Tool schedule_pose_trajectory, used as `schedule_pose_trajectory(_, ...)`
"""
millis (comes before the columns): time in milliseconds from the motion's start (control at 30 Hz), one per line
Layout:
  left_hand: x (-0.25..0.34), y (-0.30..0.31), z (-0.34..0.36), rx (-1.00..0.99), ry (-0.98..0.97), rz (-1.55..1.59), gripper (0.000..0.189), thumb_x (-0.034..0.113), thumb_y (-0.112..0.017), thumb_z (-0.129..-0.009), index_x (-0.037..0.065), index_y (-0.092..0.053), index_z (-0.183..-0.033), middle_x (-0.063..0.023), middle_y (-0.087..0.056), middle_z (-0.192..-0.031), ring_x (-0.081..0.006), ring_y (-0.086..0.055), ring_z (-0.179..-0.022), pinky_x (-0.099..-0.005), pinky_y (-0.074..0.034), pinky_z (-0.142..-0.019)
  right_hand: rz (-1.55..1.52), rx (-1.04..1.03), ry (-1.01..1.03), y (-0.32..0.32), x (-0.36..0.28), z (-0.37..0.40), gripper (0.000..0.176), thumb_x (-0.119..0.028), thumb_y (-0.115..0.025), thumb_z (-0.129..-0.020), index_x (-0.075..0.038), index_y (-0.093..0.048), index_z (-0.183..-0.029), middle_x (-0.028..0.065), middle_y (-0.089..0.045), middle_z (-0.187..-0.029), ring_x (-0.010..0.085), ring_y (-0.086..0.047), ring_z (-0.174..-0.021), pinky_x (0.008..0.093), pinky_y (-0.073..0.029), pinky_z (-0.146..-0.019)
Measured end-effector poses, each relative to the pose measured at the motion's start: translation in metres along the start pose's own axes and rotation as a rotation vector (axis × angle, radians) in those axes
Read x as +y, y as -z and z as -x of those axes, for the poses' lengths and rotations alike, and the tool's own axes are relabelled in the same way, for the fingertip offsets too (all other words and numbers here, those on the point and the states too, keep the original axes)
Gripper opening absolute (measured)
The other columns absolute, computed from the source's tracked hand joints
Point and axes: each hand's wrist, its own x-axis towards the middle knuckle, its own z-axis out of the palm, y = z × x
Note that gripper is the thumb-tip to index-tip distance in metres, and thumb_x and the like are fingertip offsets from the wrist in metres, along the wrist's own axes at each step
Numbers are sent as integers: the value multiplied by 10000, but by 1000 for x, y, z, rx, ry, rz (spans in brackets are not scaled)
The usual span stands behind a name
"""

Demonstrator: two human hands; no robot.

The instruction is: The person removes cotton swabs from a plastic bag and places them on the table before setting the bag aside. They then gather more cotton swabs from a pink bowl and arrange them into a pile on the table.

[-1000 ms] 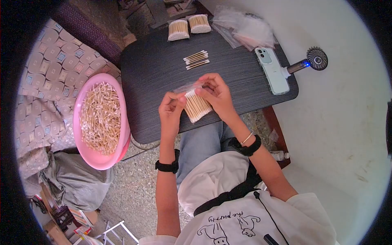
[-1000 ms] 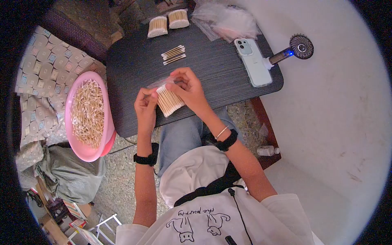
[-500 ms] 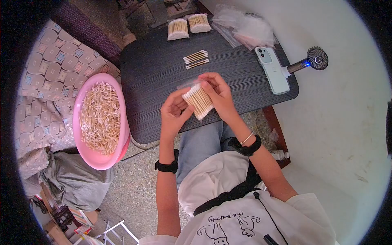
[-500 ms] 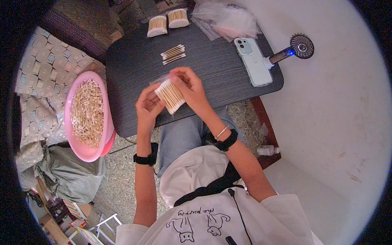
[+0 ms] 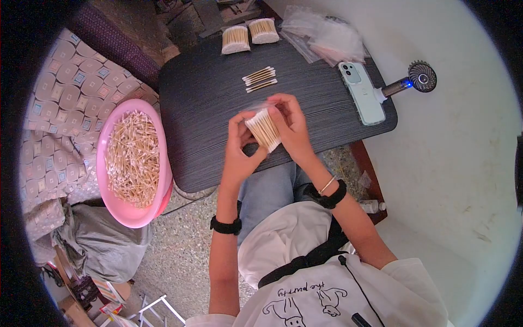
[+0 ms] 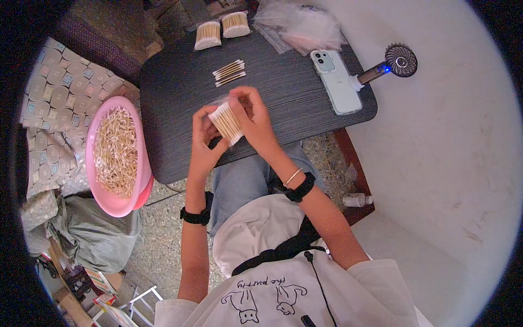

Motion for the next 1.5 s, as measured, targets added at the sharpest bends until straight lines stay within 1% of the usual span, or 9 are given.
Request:
schedule_pose_trajectory(200,-4,-6,-1,8,12,67,655,-42,-562,-734,82,-279,-1311,-147,-440,-1254,-207,-519,-1096,-325,-450,-875,76,36,52,-3,2,1,168,-103,-487,-933,-32,-489,-1086,44,-527,-1011,102,-524,-899,236,-431,-800)
schedule_pose_trajectory(300,-3,-12,-1,77,-6,-211,682,3,-574,-784,87,-227,-1365,-150,-420,-1287,-218,-486,-1135,-344,-421,-928,267,18,91,-2,7,3,172,-106,-482,-934,-27,-485,-1087,56,-514,-1014,109,-519,-889,243,-435,-788)
schedule_pose_trajectory(400,-7,-4,0,2,24,-104,731,23,-563,-819,100,-159,-1423,-141,-418,-1306,-228,-474,-1157,-351,-377,-983,151,32,61,-4,5,4,184,-120,-485,-934,-20,-481,-1088,66,-507,-1014,113,-513,-880,250,-434,-785)
schedule_pose_trajectory(600,1,4,5,-23,123,447,779,-73,-459,-783,119,-126,-1460,-155,-439,-1318,-225,-449,-1205,-335,-351,-1010,117,54,37,-2,6,0,212,-174,-469,-960,-35,-461,-1121,37,-504,-1009,95,-482,-904,236,-398,-826)
schedule_pose_trajectory(800,-4,-1,4,-26,9,221,779,-105,-464,-749,107,-189,-1446,-151,-454,-1313,-212,-509,-1147,-328,-400,-960,159,55,77,-1,8,0,214,-173,-449,-967,-33,-456,-1130,43,-496,-1022,101,-474,-912,241,-395,-835)
schedule_pose_trajectory(900,-4,-3,3,5,4,158,780,-93,-498,-752,104,-197,-1444,-136,-478,-1290,-202,-549,-1095,-310,-437,-906,179,69,102,-2,10,1,192,-135,-458,-942,-15,-472,-1091,89,-489,-1025,160,-503,-904,285,-420,-807)
schedule_pose_trajectory(1200,0,-4,5,39,83,191,639,7,-509,-884,98,-208,-1440,-105,-529,-1212,-133,-574,-950,-246,-488,-731,339,40,182,-2,10,3,197,-128,-443,-935,-5,-469,-1087,126,-469,-1035,210,-488,-960,314,-394,-855)
schedule_pose_trajectory(1400,-9,-3,5,62,59,176,603,75,-531,-910,86,-221,-1427,-98,-553,-1172,-121,-575,-929,-235,-490,-701,265,22,116,-1,10,3,218,-150,-454,-939,-5,-457,-1101,112,-460,-1045,206,-492,-964,315,-401,-859)
schedule_pose_trajectory(1500,-7,-2,5,81,68,215,613,48,-537,-899,74,-218,-1422,-118,-541,-1202,-145,-573,-982,-255,-492,-774,194,20,98,-4,9,3,265,-166,-455,-946,-9,-440,-1159,112,-459,-1079,189,-494,-985,304,-402,-874)
